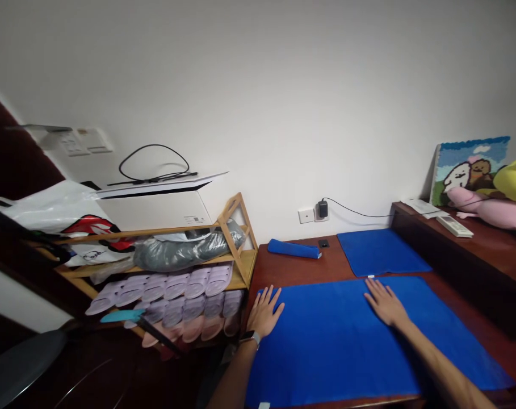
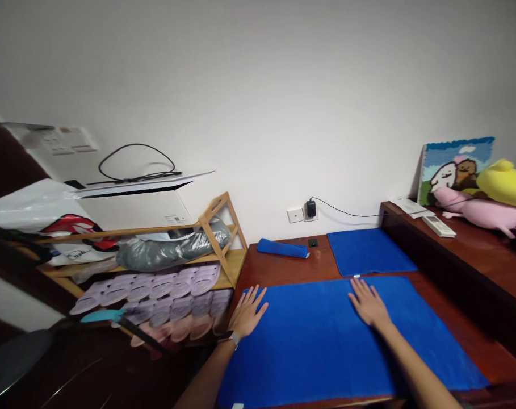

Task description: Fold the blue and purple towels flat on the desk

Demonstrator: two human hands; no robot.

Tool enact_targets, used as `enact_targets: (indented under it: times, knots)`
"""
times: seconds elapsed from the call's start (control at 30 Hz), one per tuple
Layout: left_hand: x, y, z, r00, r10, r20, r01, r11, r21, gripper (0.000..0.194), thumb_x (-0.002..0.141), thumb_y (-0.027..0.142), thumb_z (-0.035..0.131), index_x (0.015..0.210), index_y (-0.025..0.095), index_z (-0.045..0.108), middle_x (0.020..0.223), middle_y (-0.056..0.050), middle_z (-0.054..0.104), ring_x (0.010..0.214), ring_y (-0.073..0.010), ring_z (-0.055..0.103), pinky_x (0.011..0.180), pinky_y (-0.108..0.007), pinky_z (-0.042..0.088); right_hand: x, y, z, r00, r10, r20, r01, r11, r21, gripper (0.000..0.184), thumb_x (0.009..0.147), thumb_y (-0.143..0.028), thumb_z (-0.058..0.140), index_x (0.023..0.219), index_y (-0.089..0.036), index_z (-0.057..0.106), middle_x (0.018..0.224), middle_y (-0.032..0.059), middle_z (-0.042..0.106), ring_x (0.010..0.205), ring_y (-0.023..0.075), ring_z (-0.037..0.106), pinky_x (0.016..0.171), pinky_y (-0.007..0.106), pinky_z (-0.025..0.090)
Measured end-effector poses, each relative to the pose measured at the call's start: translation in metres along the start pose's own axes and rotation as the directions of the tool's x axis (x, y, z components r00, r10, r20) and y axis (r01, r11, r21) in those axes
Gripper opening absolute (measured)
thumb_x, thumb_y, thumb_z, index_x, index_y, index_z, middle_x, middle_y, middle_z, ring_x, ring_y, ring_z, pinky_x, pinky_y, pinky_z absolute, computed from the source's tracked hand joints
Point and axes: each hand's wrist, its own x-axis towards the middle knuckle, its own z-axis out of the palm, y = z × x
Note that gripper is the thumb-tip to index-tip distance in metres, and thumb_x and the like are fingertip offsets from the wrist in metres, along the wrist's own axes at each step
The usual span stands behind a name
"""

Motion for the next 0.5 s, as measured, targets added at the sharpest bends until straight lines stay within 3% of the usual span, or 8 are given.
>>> enact_targets:
  times: [0.13,0.23,0.37,0.5]
  knots:
    - [0.000,-0.001,0.000,1.000,0.004,0.000,-0.004,1.000,0.013,0.063,0.107,0.063,0.031,0.163,0.033,0.035,0.170,-0.007,0.034,0.157,-0.0287,0.029,0.128,-0.053,0.022,0.004,0.105,-0.011,0.946,0.326,-0.007,-0.325,0.941,-0.092,0.077,0.100,-0.054,0.014,0.168,-0.019,0.016,0.175,0.0023,0.016,0.161,0.0236,0.011,0.131,0.048,0.010]
    - [0.000,0.000,0.001,1.000,0.006,-0.002,-0.006,1.000,0.020,0.062,0.108,0.062,0.032,0.163,0.034,0.034,0.170,-0.007,0.033,0.157,-0.0286,0.030,0.128,-0.053,0.023,-0.001,0.150,-0.009,0.906,0.421,-0.043,-0.423,0.902,-0.091,0.078,0.100,-0.054,0.007,0.168,-0.019,0.015,0.176,0.0006,0.013,0.162,0.0218,0.009,0.132,0.047,0.011]
    - [-0.001,0.005,-0.003,1.000,-0.006,0.011,0.006,1.000,0.025,0.061,0.107,0.060,0.035,0.163,0.034,0.035,0.170,-0.006,0.034,0.157,-0.0283,0.029,0.128,-0.052,0.023,-0.006,0.156,-0.016,0.901,0.433,-0.030,-0.434,0.898,-0.067,0.077,0.100,-0.051,0.007,0.168,-0.016,0.017,0.175,0.0039,0.013,0.161,0.0240,0.009,0.131,0.052,0.012]
    - [-0.001,0.012,-0.017,0.999,-0.019,0.040,0.018,1.000,0.019,0.060,0.108,0.056,0.039,0.162,0.032,0.038,0.171,-0.007,0.033,0.157,-0.0285,0.028,0.128,-0.052,0.024,-0.004,0.117,-0.036,0.898,0.440,-0.014,-0.440,0.895,-0.069,0.075,0.100,-0.044,0.013,0.164,-0.006,0.028,0.172,0.0150,0.022,0.159,0.0347,0.020,0.127,0.059,0.019]
